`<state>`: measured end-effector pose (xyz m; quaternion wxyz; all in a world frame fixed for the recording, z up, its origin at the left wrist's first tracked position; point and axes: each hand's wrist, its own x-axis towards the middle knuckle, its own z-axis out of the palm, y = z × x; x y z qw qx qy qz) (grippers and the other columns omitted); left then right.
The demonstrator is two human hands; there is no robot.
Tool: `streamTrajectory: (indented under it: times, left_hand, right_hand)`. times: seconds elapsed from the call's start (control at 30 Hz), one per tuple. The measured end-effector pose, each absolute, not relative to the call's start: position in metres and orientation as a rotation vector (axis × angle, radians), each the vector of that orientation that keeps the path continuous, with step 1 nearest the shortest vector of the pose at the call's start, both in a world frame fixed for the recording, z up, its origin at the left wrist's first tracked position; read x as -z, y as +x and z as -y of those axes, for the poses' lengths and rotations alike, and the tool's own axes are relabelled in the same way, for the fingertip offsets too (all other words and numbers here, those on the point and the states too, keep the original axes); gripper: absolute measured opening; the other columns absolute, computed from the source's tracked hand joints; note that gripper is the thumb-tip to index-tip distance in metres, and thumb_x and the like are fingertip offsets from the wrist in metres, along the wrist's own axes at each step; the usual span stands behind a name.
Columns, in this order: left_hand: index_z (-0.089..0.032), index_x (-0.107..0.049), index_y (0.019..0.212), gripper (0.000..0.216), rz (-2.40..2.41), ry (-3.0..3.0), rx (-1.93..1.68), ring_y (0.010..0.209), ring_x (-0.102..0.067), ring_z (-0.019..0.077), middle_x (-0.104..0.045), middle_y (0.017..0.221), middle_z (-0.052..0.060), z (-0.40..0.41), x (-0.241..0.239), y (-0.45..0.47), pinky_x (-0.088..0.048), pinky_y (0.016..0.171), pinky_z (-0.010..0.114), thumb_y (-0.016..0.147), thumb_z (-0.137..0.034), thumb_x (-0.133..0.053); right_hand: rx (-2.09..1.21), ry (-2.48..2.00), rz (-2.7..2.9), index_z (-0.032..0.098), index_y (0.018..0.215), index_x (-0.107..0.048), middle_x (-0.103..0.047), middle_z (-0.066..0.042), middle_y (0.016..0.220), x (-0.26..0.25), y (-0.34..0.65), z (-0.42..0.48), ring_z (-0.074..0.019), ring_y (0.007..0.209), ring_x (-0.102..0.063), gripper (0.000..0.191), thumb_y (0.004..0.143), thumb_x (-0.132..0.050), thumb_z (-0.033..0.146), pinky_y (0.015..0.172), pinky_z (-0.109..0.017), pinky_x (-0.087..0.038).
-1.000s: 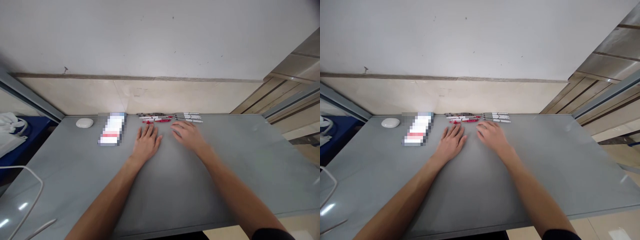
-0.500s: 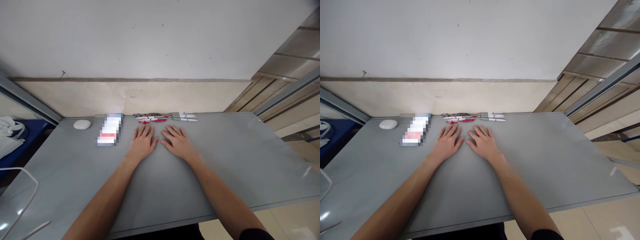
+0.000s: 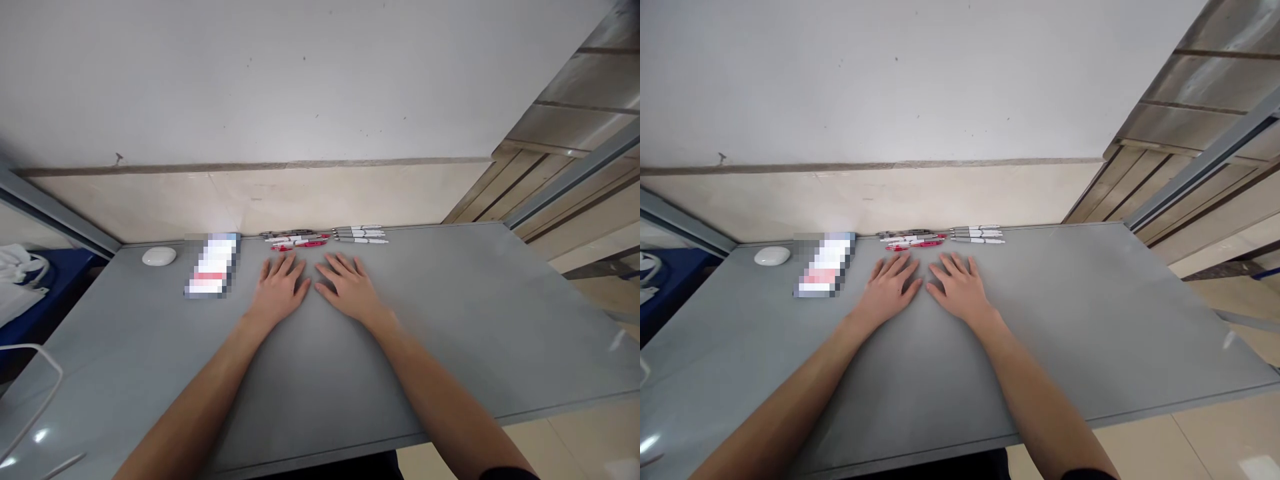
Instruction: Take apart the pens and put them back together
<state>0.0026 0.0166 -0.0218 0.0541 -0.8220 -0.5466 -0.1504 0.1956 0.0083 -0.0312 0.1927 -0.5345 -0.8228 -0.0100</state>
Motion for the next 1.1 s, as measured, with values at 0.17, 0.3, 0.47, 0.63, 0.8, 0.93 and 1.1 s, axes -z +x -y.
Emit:
streamTrajectory:
  times: [0.17, 0.3, 0.47, 0.63, 0.8, 0.93, 1.1]
  left_hand:
    - [-0.019, -0.061, 0.122, 0.037, 1.553, -2.475, 0.552, 0.128, -0.048, 0.0281, -0.056, 0.136, 0.010, -0.034, 0.014, 0.005, -0.030, 0.111, 0.049, 0.094, -0.035, -0.043]
    - [-0.019, -0.063, 0.118, 0.033, 1.485, -2.479, 0.558, 0.118, -0.055, 0.0270, -0.061, 0.128, 0.010, -0.052, 0.011, 0.004, -0.036, 0.104, 0.045, 0.095, -0.024, -0.040]
    - [-0.017, -0.064, 0.115, 0.031, 1.449, -2.467, 0.514, 0.113, -0.057, 0.0283, -0.065, 0.121, 0.011, -0.063, 0.012, 0.002, -0.040, 0.097, 0.044, 0.094, -0.021, -0.041]
    - [-0.017, -0.065, 0.112, 0.031, 1.442, -2.436, 0.482, 0.106, -0.059, 0.0289, -0.066, 0.115, 0.013, -0.074, 0.014, 0.003, -0.039, 0.092, 0.047, 0.094, -0.017, -0.041]
    - [-0.016, -0.069, 0.102, 0.028, 1.454, -2.429, 0.458, 0.101, -0.059, 0.0289, -0.067, 0.105, 0.014, -0.086, 0.014, 0.005, -0.040, 0.089, 0.045, 0.091, -0.013, -0.043]
    - [-0.015, -0.069, 0.094, 0.025, 1.428, -2.448, 0.408, 0.094, -0.060, 0.0275, -0.067, 0.097, 0.012, -0.092, 0.012, 0.006, -0.041, 0.084, 0.042, 0.090, -0.011, -0.045]
    - [-0.015, -0.068, 0.094, 0.025, 1.394, -2.443, 0.414, 0.091, -0.061, 0.0278, -0.068, 0.093, 0.011, -0.092, 0.014, 0.004, -0.039, 0.082, 0.043, 0.090, -0.010, -0.044]
  right_hand:
    - [0.017, -1.507, 2.318, 0.030, 0.133, -0.052, -0.045, -0.005, 0.148, 0.030, 0.196, -0.009, -0.0278, 0.139, -0.038, 0.047, 0.095, -0.034, 0.051, 0.114, -0.057, -0.024]
    - [0.002, -1.504, 2.339, 0.029, 0.133, -0.051, -0.044, -0.005, 0.148, 0.028, 0.196, -0.008, -0.0282, 0.139, -0.037, 0.047, 0.095, -0.035, 0.050, 0.114, -0.058, -0.024]
    - [0.005, -1.496, 2.336, 0.029, 0.133, -0.052, -0.045, -0.005, 0.148, 0.028, 0.196, -0.007, -0.0285, 0.139, -0.037, 0.046, 0.095, -0.035, 0.049, 0.114, -0.057, -0.024]
    - [0.006, -1.510, 2.340, 0.030, 0.133, -0.052, -0.046, -0.006, 0.147, 0.030, 0.195, -0.008, -0.0294, 0.138, -0.038, 0.046, 0.095, -0.035, 0.049, 0.114, -0.057, -0.024]
    - [-0.007, -1.519, 2.354, 0.029, 0.133, -0.052, -0.046, -0.006, 0.147, 0.029, 0.195, -0.009, -0.0295, 0.139, -0.037, 0.047, 0.095, -0.034, 0.049, 0.113, -0.058, -0.025]
    - [-0.015, -1.526, 2.363, 0.029, 0.134, -0.051, -0.044, -0.006, 0.148, 0.028, 0.196, -0.009, -0.0292, 0.139, -0.036, 0.048, 0.095, -0.033, 0.049, 0.114, -0.058, -0.024]
    - [-0.013, -1.532, 2.366, 0.028, 0.134, -0.051, -0.044, -0.006, 0.148, 0.027, 0.196, -0.009, -0.0291, 0.139, -0.036, 0.047, 0.095, -0.034, 0.049, 0.115, -0.056, -0.023]
